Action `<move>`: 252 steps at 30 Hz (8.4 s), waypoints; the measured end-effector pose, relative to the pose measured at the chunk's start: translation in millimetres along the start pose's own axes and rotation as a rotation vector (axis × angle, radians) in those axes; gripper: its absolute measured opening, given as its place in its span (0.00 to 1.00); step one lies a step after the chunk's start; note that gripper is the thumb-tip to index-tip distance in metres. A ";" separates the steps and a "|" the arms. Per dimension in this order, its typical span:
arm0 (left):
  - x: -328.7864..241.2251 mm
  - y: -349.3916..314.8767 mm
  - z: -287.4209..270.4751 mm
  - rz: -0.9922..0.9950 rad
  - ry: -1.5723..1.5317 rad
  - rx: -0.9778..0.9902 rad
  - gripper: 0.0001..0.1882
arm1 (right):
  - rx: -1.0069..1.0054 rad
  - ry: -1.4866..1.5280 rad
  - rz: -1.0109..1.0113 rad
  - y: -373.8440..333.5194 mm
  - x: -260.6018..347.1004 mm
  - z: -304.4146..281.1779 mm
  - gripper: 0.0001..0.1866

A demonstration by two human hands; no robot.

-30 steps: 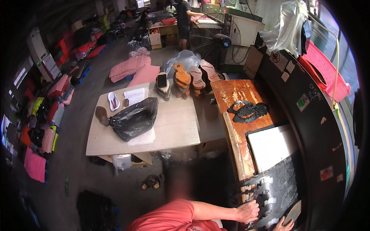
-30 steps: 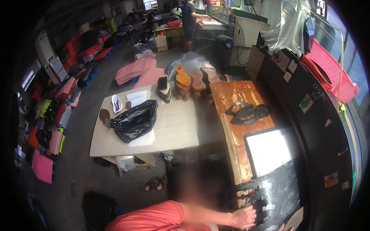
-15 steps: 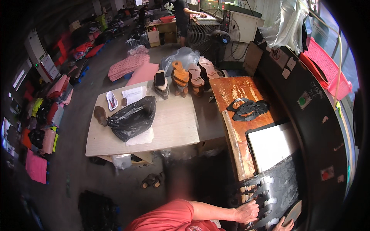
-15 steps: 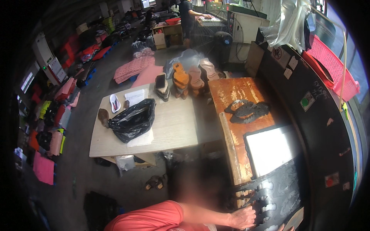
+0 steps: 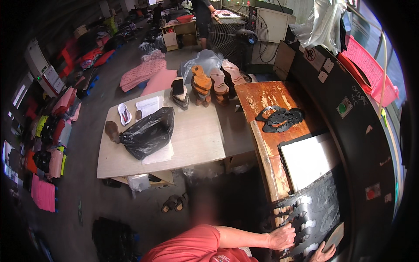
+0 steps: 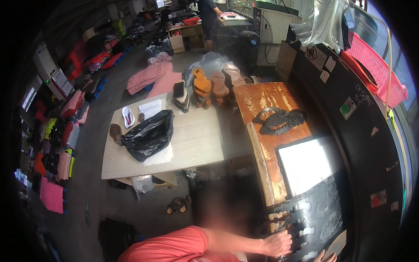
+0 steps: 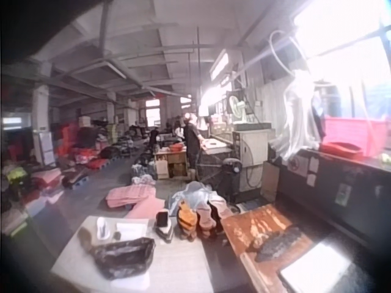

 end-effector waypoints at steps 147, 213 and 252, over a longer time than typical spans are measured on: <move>-131.6 71.5 36.2 0.635 -0.492 0.566 0.12 | 0.325 0.078 0.433 0.8 -70.7 -86.2 0.49; -51.9 85.4 -25.6 0.009 -0.585 0.422 0.05 | 0.040 0.320 0.211 -43.2 0.2 -80.0 0.37; -75.5 -13.2 -29.6 0.150 -0.098 0.281 0.14 | -0.097 0.134 0.365 -204.9 -22.9 -187.3 0.07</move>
Point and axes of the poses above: each hand's wrist, its own y-axis towards the middle knuckle, its own z-axis out of the palm, x = y × z, the point moved 8 cm from there along y, towards the middle knuckle, and after that the axes turned 13 degrees about y, right-handed, at the moved point
